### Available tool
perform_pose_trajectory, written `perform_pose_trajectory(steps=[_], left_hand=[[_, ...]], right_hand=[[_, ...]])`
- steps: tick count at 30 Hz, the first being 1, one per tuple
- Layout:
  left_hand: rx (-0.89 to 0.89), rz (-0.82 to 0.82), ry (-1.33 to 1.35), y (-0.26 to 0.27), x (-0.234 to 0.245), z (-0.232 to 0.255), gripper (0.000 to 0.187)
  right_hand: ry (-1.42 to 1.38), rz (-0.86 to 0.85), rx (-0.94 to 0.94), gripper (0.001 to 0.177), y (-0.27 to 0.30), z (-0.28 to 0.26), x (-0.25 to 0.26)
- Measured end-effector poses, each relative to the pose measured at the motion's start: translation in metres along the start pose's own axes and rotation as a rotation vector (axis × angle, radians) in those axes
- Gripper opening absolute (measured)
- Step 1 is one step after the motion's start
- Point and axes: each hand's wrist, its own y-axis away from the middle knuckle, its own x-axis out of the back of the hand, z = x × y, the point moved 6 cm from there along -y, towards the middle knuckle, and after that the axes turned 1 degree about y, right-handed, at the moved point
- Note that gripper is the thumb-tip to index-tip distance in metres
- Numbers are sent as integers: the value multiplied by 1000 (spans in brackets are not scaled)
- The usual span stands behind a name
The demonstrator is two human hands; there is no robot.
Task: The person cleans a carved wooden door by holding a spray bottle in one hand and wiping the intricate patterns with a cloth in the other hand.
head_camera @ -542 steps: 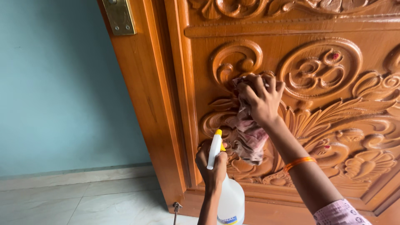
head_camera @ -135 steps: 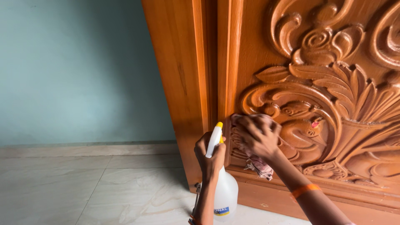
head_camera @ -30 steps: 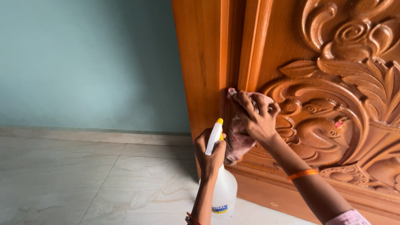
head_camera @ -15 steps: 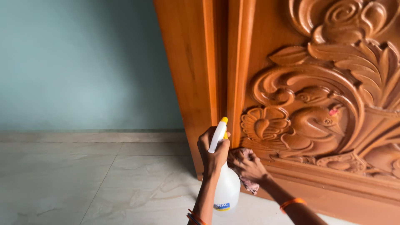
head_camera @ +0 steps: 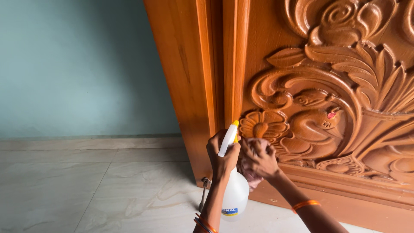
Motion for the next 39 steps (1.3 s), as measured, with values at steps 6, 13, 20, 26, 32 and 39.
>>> perform_pose_trajectory(steps=[6,13,20,26,32,39], left_hand=[[16,-8,10,-3,-3,-5,21],[53,-18,-15,-6,-2,-16,24],[28,-23,12,-3,-17,-14,29],[-13,-53,-38,5,-24,-11,30],[51,-91,-11,6,-28,-15,26],[-44,-106,22,11,-41,-10,27]], right_hand=[[6,-112,-37,62,35,0,-4],[-79,-9,-46,57,8,-8,-16],[-21,-198,255,50,71,-2,-73],[-16,-228,45,64,113,19,-68],[163,367,-93,62,56,75,26],[245,469,-51,54,50,66,42]])
